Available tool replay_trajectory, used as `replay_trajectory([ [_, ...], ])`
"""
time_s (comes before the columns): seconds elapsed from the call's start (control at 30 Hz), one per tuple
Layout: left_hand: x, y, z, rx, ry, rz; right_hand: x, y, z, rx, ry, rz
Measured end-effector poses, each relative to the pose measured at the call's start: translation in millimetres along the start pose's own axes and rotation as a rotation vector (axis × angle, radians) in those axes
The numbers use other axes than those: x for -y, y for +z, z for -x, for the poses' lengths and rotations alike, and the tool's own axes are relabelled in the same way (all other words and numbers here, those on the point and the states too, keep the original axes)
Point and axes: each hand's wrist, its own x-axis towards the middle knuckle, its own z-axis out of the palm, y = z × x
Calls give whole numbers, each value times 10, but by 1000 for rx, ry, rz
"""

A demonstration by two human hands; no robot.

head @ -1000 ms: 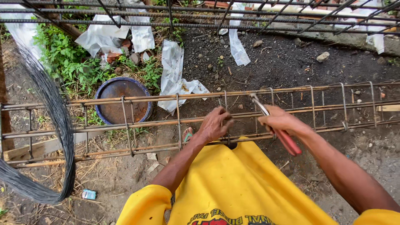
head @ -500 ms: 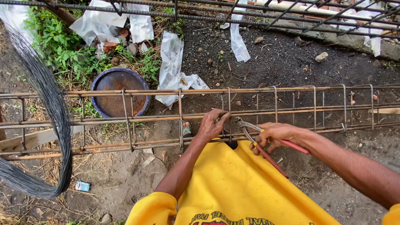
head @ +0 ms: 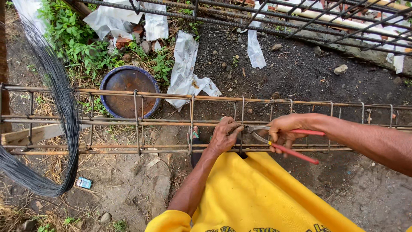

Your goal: The person ties a metal rebar cage using wire and pliers. They wrap wire around the intersections of the rebar and twist it with pliers to secure the structure.

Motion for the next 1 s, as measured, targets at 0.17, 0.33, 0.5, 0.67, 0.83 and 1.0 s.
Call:
replay_trajectory([
  [0.17,-288,10,13,70,33,-108,115,43,-28,-86,40,578],
  [0.33,-407,379,-29,433,-4,-448,-269,165,-288,-389,-119,1409],
  [0.5,212,1011,-128,254,162,-364,-811,20,-98,-937,-362,1618],
  [0.67,-178,854,-199,282,97,-422,-210,261,959,-694,-29,1412],
  [0.83,-1025,602,-614,227,77,-393,-161,372,1008,-957,-358,2053],
  [1.0,-309,1111,-832,742,-163,-176,-497,94,685,-937,-273,1938],
])
